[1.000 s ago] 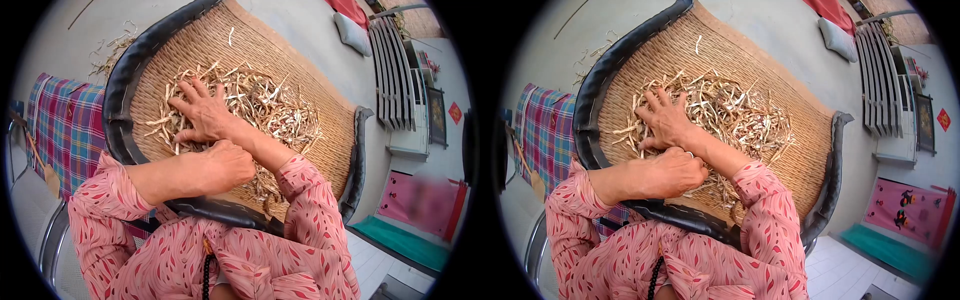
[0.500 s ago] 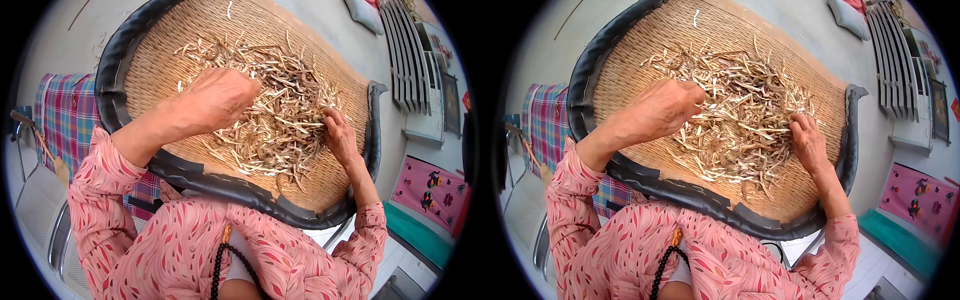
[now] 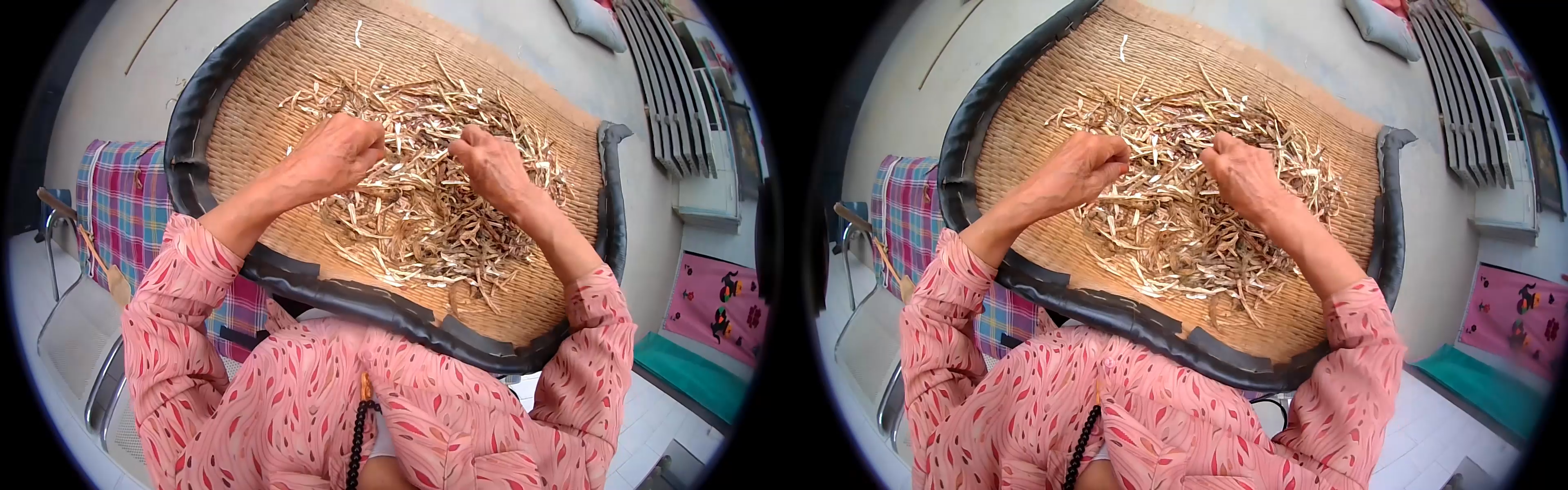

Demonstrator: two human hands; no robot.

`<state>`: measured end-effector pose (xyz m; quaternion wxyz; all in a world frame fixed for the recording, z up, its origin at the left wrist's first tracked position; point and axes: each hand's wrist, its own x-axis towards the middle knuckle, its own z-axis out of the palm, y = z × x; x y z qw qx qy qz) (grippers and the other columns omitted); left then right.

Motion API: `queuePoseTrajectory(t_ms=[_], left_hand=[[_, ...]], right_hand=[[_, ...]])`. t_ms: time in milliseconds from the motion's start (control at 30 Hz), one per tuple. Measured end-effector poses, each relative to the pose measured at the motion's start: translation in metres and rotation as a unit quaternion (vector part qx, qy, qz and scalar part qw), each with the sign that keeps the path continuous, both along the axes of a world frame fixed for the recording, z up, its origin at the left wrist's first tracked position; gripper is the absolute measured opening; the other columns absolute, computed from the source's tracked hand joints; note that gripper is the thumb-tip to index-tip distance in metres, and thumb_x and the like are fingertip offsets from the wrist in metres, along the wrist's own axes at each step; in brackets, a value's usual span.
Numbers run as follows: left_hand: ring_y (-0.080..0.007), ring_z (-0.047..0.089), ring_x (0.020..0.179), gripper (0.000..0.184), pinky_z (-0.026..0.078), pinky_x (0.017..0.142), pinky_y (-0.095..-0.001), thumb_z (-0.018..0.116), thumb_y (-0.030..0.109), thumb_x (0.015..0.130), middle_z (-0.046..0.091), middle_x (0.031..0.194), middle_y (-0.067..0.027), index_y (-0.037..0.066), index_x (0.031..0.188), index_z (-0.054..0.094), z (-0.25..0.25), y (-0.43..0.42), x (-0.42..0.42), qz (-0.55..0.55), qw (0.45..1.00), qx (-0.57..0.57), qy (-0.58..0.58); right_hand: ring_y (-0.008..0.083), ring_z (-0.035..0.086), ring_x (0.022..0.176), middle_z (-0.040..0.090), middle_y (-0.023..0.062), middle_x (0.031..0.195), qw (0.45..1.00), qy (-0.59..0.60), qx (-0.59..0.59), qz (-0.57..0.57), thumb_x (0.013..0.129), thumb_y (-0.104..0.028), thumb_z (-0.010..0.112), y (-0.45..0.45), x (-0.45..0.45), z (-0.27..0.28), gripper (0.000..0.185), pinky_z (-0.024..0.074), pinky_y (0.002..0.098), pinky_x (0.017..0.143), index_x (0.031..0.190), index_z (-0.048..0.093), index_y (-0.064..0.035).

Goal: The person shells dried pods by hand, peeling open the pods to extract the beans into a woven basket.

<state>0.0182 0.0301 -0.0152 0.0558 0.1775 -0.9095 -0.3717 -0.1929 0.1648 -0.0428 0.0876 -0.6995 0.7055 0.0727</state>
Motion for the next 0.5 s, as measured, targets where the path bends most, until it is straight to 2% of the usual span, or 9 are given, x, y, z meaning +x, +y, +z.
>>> queuePoseTrajectory(t_ms=[67, 100, 200, 233, 300, 333, 400, 467, 500], left_hand=[[-0.0199, 0.051, 0.048, 0.012, 0.039, 0.047, -0.0326, 0.056, 0.007, 0.079, 0.053, 0.056, -0.0132, -0.005, 0.077, 0.056, 0.000, -0.002, 0.003, 0.007, 1.000, 0.008, 0.022], [-0.0178, 0.052, 0.048, 0.013, 0.039, 0.046, -0.0323, 0.055, 0.007, 0.080, 0.053, 0.055, -0.0121, -0.006, 0.077, 0.055, 0.001, -0.004, 0.003, 0.008, 1.000, 0.002, 0.023], [-0.0159, 0.052, 0.049, 0.013, 0.039, 0.046, -0.0318, 0.055, 0.007, 0.080, 0.051, 0.054, -0.0120, -0.006, 0.077, 0.054, 0.005, -0.006, 0.005, 0.018, 0.999, 0.011, 0.030], [-0.0136, 0.053, 0.052, 0.013, 0.039, 0.045, -0.0304, 0.055, 0.007, 0.080, 0.051, 0.055, -0.0106, -0.005, 0.076, 0.054, 0.006, -0.008, 0.004, 0.017, 1.000, 0.013, 0.017], [-0.0130, 0.054, 0.053, 0.012, 0.040, 0.046, -0.0293, 0.054, 0.007, 0.081, 0.052, 0.056, -0.0095, -0.004, 0.076, 0.055, -0.003, -0.014, 0.000, 0.020, 0.997, 0.062, 0.034], [-0.0126, 0.054, 0.054, 0.012, 0.041, 0.047, -0.0287, 0.053, 0.007, 0.082, 0.053, 0.056, -0.0089, -0.004, 0.076, 0.056, -0.004, -0.015, -0.001, 0.022, 0.995, 0.084, 0.044], [-0.0110, 0.057, 0.060, 0.013, 0.046, 0.053, -0.0243, 0.050, 0.008, 0.085, 0.058, 0.067, -0.0059, -0.002, 0.081, 0.057, -0.003, -0.016, -0.003, 0.038, 0.984, 0.174, 0.021], [-0.0107, 0.058, 0.063, 0.014, 0.048, 0.057, -0.0223, 0.048, 0.008, 0.087, 0.060, 0.073, -0.0059, -0.002, 0.086, 0.058, 0.002, -0.015, -0.007, 0.063, 0.951, 0.303, 0.030], [-0.0115, 0.060, 0.071, 0.017, 0.051, 0.063, -0.0219, 0.048, 0.011, 0.089, 0.061, 0.083, -0.0071, -0.002, 0.095, 0.057, 0.006, -0.017, -0.009, 0.071, 0.932, 0.355, -0.005]], right_hand=[[0.0156, 0.050, 0.070, 0.047, 0.0055, 0.077, 0.994, 0.029, -0.051, 0.094, 0.084, 0.003, 0.044, -0.004, 0.009, -0.029, 0.012, 0.0430, 0.0296, 0.049, 0.082, 0.053, -0.0038], [0.0152, 0.050, 0.070, 0.046, 0.0056, 0.079, 0.979, 0.031, -0.138, 0.147, 0.084, 0.002, 0.043, -0.006, 0.011, -0.036, 0.012, 0.0415, 0.0292, 0.048, 0.085, 0.052, -0.0048], [0.0154, 0.050, 0.067, 0.047, 0.0064, 0.077, 0.977, 0.009, -0.172, 0.125, 0.084, -0.002, 0.044, -0.008, 0.007, -0.040, 0.009, 0.0412, 0.0295, 0.047, 0.085, 0.051, -0.0063], [0.0189, 0.053, 0.073, 0.048, 0.0094, 0.080, 0.994, -0.001, -0.094, 0.053, 0.080, -0.001, 0.048, -0.009, 0.009, -0.028, 0.005, 0.0445, 0.0316, 0.055, 0.083, 0.049, -0.0050], [0.0196, 0.053, 0.059, 0.051, 0.0079, 0.067, 0.978, -0.140, -0.149, -0.030, 0.081, -0.001, 0.049, -0.012, 0.002, -0.022, 0.004, 0.0424, 0.0312, 0.050, 0.080, 0.048, -0.0046], [0.0191, 0.053, 0.054, 0.052, 0.0075, 0.062, 0.955, -0.233, -0.168, -0.070, 0.082, -0.001, 0.049, -0.014, 0.000, -0.015, 0.004, 0.0417, 0.0306, 0.048, 0.079, 0.049, -0.0041], [0.0084, 0.053, 0.054, 0.056, 0.0021, 0.061, 0.816, -0.525, -0.103, -0.219, 0.086, -0.004, 0.053, -0.017, 0.000, -0.002, 0.007, 0.0398, 0.0227, 0.045, 0.079, 0.055, -0.0025], [0.0054, 0.052, 0.053, 0.058, 0.0012, 0.064, 0.709, -0.637, -0.041, -0.301, 0.086, -0.005, 0.054, -0.019, 0.003, 0.013, 0.005, 0.0396, 0.0181, 0.045, 0.082, 0.056, -0.0029], [0.0054, 0.052, 0.053, 0.057, 0.0013, 0.064, 0.672, -0.674, -0.035, -0.303, 0.086, -0.005, 0.054, -0.021, 0.007, 0.017, 0.004, 0.0397, 0.0175, 0.045, 0.083, 0.056, -0.0027]])
